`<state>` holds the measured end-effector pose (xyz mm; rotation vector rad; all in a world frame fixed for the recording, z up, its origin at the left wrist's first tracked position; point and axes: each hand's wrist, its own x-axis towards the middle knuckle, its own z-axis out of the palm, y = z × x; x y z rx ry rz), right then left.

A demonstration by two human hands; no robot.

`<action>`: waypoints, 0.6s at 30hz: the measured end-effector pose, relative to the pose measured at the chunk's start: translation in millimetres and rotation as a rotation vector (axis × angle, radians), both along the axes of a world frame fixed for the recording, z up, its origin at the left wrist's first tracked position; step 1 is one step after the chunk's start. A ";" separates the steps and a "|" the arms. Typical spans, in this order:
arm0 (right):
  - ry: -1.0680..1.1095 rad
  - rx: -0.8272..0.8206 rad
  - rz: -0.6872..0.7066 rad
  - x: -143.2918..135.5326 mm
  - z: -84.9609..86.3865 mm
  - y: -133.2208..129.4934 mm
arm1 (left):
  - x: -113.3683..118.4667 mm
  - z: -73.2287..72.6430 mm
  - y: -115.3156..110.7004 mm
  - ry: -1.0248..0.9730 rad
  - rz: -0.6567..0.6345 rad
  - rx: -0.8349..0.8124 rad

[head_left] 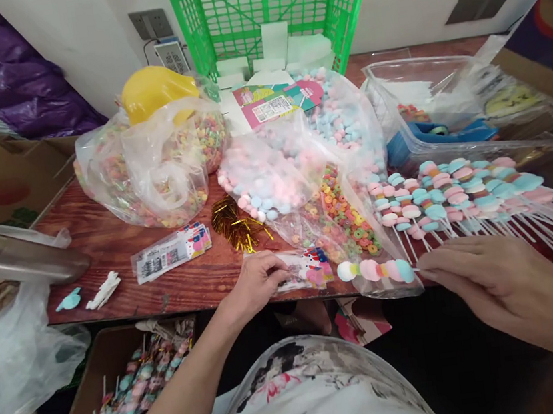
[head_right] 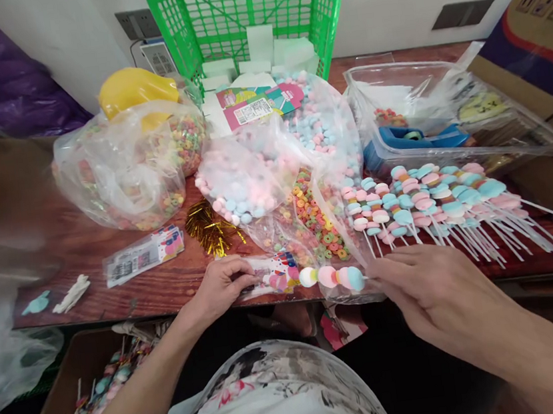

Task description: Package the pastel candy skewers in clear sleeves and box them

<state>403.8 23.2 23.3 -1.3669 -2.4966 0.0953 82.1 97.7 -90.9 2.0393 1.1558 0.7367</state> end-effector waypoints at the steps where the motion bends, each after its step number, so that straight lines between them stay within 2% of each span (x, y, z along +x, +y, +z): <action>1: 0.103 -0.008 -0.017 2.3 -2.2 -5.4 | -0.2 1.0 1.7 0.003 -0.008 -0.021; 4: 0.333 0.022 -0.051 -1.2 -16.8 -20.8 | -0.6 2.7 5.0 0.019 -0.005 -0.075; 10: 0.580 0.073 -0.150 -24.1 -58.3 -41.3 | -1.5 3.2 9.9 -0.011 0.022 -0.204; 13: 0.633 0.053 -0.182 -30.2 -71.2 -45.0 | -2.1 2.7 11.7 -0.027 0.041 -0.265; 18: 0.581 0.091 -0.118 -33.9 -81.2 -40.6 | -2.6 4.9 11.1 -0.044 0.039 -0.289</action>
